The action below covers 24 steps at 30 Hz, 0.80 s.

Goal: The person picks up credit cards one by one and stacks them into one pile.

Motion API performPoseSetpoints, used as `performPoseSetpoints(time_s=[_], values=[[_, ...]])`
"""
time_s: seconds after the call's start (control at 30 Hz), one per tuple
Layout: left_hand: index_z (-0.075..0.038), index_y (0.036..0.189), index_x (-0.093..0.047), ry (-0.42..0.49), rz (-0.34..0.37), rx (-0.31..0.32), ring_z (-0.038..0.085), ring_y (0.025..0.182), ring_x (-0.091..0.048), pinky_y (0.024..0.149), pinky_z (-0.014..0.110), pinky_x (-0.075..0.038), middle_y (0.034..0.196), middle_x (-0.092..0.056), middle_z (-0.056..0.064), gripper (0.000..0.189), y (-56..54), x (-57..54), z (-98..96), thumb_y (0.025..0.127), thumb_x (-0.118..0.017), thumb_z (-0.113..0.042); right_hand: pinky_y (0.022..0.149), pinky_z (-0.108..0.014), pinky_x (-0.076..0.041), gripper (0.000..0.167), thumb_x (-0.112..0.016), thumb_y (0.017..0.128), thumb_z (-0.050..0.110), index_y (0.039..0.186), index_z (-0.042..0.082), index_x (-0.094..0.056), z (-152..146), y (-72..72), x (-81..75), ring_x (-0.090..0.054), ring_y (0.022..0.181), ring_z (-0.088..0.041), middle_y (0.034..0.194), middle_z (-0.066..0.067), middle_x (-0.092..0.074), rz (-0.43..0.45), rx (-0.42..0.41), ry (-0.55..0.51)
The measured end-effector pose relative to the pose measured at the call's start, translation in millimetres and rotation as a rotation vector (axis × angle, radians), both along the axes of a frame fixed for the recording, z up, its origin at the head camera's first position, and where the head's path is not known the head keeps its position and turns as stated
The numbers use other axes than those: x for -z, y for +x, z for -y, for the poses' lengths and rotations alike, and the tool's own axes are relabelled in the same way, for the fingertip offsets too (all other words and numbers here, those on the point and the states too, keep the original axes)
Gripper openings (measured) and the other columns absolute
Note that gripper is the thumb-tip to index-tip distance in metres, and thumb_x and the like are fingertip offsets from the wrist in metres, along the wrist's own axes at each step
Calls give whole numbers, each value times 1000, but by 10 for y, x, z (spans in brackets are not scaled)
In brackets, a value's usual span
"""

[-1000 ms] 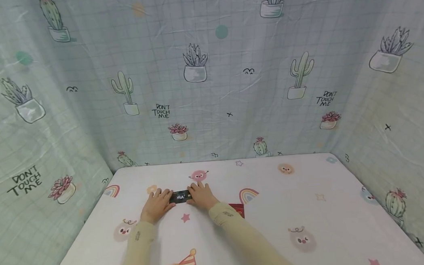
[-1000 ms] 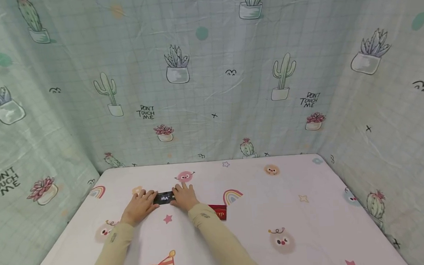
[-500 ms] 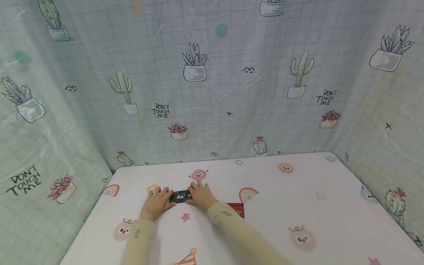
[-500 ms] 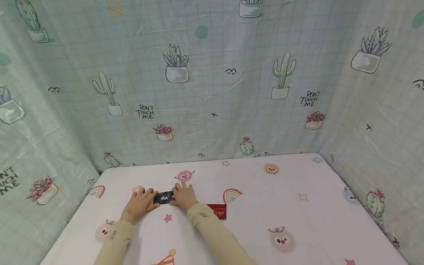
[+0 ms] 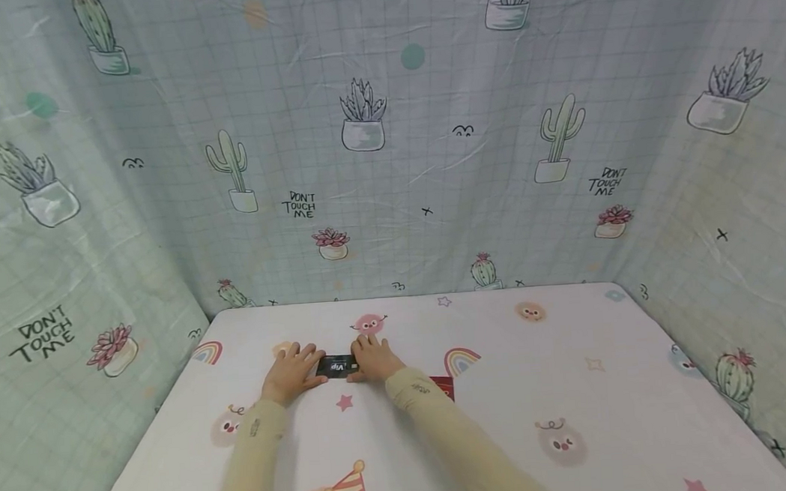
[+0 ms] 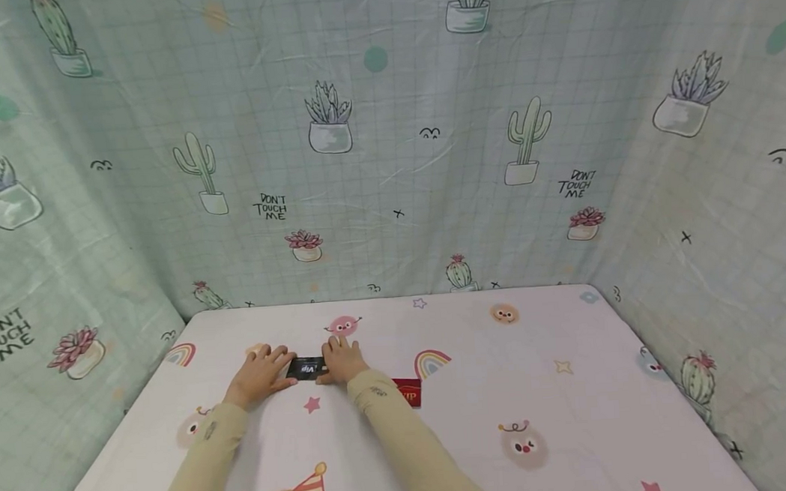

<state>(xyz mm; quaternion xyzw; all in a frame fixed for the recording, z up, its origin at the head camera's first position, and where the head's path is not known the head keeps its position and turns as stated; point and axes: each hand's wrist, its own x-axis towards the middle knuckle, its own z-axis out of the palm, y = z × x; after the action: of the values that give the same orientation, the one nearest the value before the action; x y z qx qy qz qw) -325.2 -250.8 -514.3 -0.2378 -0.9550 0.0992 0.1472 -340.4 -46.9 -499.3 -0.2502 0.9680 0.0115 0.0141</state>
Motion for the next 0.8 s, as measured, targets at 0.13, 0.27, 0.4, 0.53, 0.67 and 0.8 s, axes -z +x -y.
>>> performPoseSetpoints(time_s=[0.13,0.27,0.4,0.53,0.67,0.8], values=[[-22,125,-49,-77,19,34,25,104,-47,86,47,-41,117,-53,1,55,-12,-21,-5,80,-50,-55,98,-43,-35,69,-56,76,58,125,12,-42,12,-6,-5,-36,120,-20,132,-7,-40,35,20,-12],[-22,127,-47,-145,34,48,26,110,-47,90,47,-40,120,-52,1,55,3,-68,-26,82,-48,-54,100,-44,-34,70,-57,75,57,125,11,-40,20,5,-23,-34,122,-21,135,-9,-37,60,33,-17],[-21,129,-45,-163,60,56,26,112,-46,91,47,-40,123,-52,1,55,16,-98,-45,84,-46,-53,99,-43,-34,69,-58,75,57,123,11,-40,15,14,-31,-35,121,-21,134,-9,-37,62,32,-17],[-20,129,-45,-145,51,109,23,107,-48,86,44,-42,122,-53,0,53,25,-92,-39,85,-47,-49,97,-43,-35,67,-59,75,56,120,11,-40,7,23,-31,-36,120,-22,132,-9,-39,55,20,-23],[-19,129,-45,-133,1,160,21,98,-48,78,41,-43,117,-55,0,52,37,-71,-26,85,-49,-46,97,-43,-36,67,-59,75,55,120,10,-40,4,23,-27,-37,119,-22,131,-10,-39,42,5,-41],[-19,132,-43,-143,-16,155,20,97,-48,78,39,-42,116,-54,0,54,36,-58,-26,86,-47,-47,95,-42,-38,66,-60,76,54,120,10,-40,5,12,-17,-38,117,-22,127,-9,-42,19,-19,-51]])
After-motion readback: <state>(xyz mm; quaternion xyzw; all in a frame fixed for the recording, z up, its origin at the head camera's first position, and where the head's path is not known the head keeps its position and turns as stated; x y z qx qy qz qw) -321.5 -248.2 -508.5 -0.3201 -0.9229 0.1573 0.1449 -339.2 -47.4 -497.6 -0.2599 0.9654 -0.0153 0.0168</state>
